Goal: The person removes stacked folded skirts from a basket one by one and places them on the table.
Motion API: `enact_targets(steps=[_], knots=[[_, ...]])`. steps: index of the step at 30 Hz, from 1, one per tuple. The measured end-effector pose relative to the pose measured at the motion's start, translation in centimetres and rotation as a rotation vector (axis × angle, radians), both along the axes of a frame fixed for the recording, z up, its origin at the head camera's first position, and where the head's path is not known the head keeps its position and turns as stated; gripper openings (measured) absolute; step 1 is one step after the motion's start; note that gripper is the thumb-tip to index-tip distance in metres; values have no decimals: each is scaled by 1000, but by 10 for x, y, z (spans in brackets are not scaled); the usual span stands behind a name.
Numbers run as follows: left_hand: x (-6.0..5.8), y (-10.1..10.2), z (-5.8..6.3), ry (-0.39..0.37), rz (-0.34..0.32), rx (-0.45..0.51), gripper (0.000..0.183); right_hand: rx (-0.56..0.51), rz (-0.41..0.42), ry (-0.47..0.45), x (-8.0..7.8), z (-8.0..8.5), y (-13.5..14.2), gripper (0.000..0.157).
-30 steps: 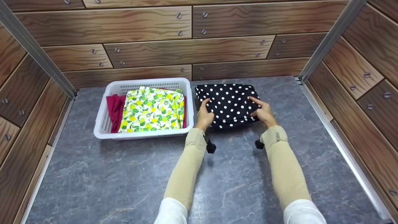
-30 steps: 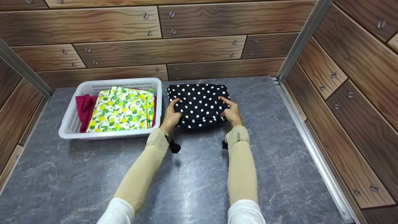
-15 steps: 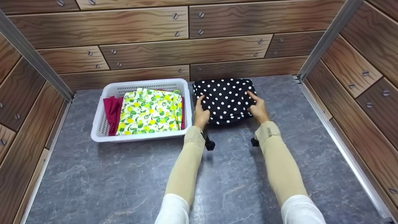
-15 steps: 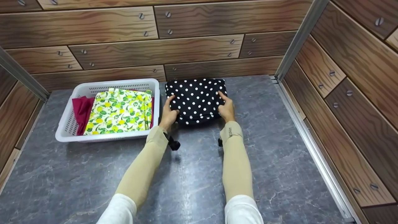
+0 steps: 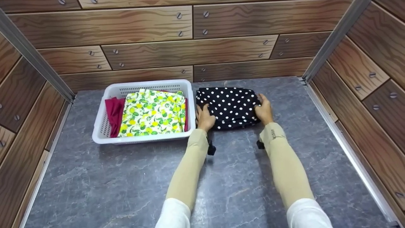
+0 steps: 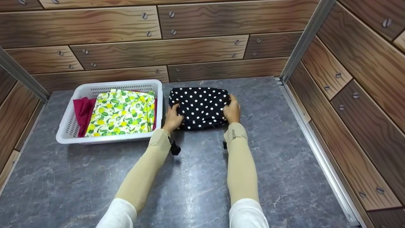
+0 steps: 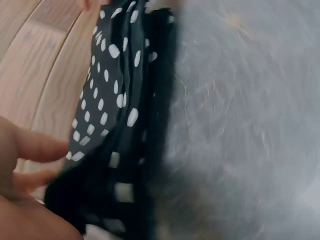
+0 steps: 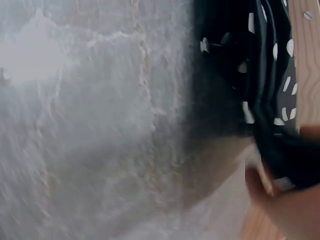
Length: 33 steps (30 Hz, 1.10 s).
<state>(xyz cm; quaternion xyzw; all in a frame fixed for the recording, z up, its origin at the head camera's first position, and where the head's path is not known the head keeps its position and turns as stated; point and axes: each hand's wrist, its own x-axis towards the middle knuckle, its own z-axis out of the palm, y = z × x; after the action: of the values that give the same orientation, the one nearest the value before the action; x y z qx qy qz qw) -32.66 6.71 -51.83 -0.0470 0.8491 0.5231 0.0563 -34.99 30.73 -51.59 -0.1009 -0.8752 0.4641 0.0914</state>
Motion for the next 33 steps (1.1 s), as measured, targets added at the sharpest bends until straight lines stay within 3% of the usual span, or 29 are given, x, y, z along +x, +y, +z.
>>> enact_targets(steps=[2, 5, 9, 11, 15, 18, 26, 33], knots=[[3, 1, 9, -2, -60, -109, 62, 70, -33, 14, 0, 6, -3, 59], [4, 1, 25, 52, -159, -195, 58, 109, -42, 45, -1, 16, -11, 51], [6, -3, 46, 136, -282, -206, 55, 115, 4, 82, -3, 27, -24, 45], [6, -8, 55, 164, -310, -176, 54, 121, 39, 96, -3, 30, -31, 43], [5, -26, 67, 245, -294, -158, 53, 105, 87, 106, -2, 33, -45, 41], [7, -43, 69, 286, -266, -190, 54, 67, 102, 98, 1, 35, -59, 43], [13, -89, 64, 268, -216, -221, 56, -37, 186, 67, 8, 44, -100, 47], [17, -126, 69, 218, -173, -242, 57, -144, 219, 63, 9, 55, -127, 44]])
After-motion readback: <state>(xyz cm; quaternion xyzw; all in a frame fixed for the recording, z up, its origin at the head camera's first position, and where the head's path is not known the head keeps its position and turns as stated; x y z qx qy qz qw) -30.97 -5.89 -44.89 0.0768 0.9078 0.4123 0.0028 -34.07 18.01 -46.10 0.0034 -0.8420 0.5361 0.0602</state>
